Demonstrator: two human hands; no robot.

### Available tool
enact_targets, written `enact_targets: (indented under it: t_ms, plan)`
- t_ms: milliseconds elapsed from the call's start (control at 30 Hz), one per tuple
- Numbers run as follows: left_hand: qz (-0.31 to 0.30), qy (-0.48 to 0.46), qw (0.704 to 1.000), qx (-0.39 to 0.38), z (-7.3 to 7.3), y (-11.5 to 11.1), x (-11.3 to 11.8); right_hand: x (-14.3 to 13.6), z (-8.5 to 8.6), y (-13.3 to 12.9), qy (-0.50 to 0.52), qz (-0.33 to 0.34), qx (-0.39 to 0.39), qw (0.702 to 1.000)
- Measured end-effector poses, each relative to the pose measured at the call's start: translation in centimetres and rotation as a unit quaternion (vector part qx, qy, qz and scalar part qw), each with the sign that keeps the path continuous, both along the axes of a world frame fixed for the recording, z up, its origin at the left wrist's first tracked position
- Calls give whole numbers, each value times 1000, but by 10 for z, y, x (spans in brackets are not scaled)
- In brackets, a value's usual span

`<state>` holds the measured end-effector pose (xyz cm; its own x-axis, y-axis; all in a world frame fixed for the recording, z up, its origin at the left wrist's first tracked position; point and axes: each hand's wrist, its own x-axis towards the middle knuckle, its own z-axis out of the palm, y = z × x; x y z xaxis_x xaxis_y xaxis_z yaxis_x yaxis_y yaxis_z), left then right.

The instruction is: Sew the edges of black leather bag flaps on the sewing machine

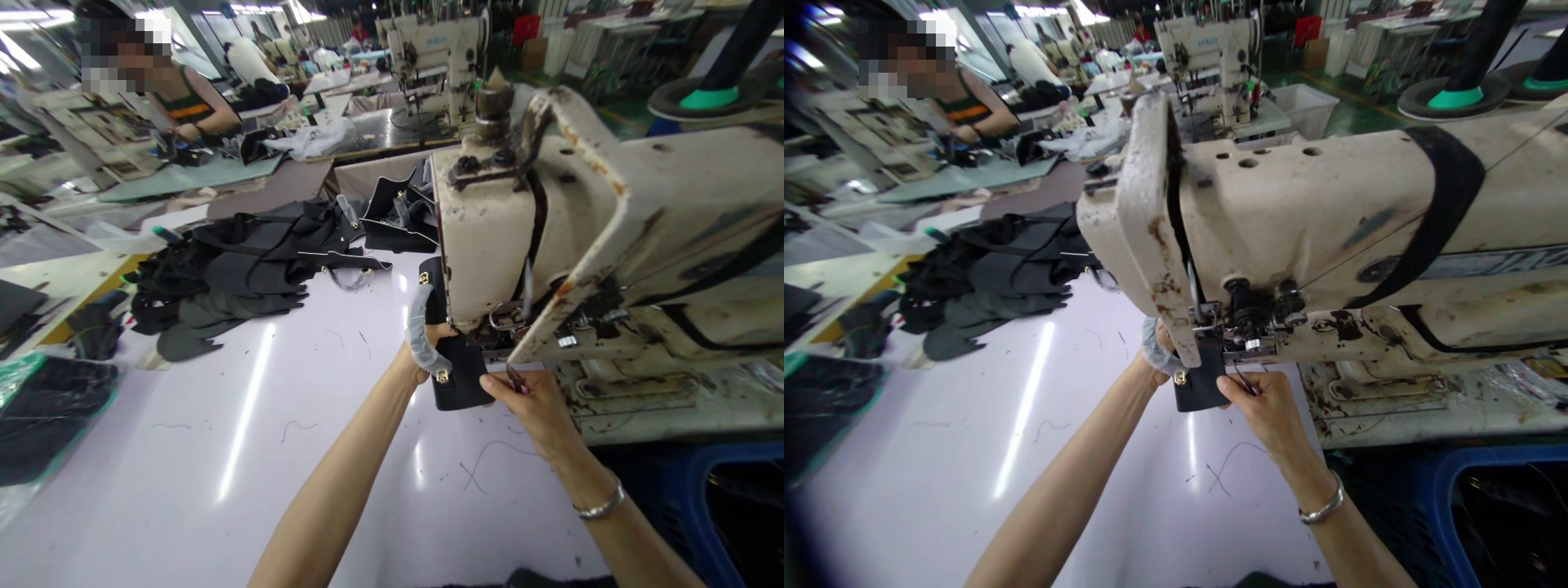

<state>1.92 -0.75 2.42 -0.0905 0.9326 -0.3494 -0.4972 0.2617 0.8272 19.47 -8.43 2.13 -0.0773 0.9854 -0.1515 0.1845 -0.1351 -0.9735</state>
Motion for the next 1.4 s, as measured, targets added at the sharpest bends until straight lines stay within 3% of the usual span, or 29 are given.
enact_targets:
  t_ms: [133,533,933,1267,1400]
  plan:
    - [-76,-24,996,41,-9,8,-4,-4,-4,-7,-2,-29,-26,999]
    - [-64,-55,996,-18,-9,31,-11,-29,-11,-1,61,-136,-49,988]
    - [-74,-56,994,-50,-3,52,-17,-66,-14,8,195,-274,-87,938]
    - [-61,-27,997,-30,-8,60,-25,-92,-20,6,142,-289,-92,942]
    - [-53,-20,997,-43,-11,60,-26,-99,-21,8,174,-308,-77,932]
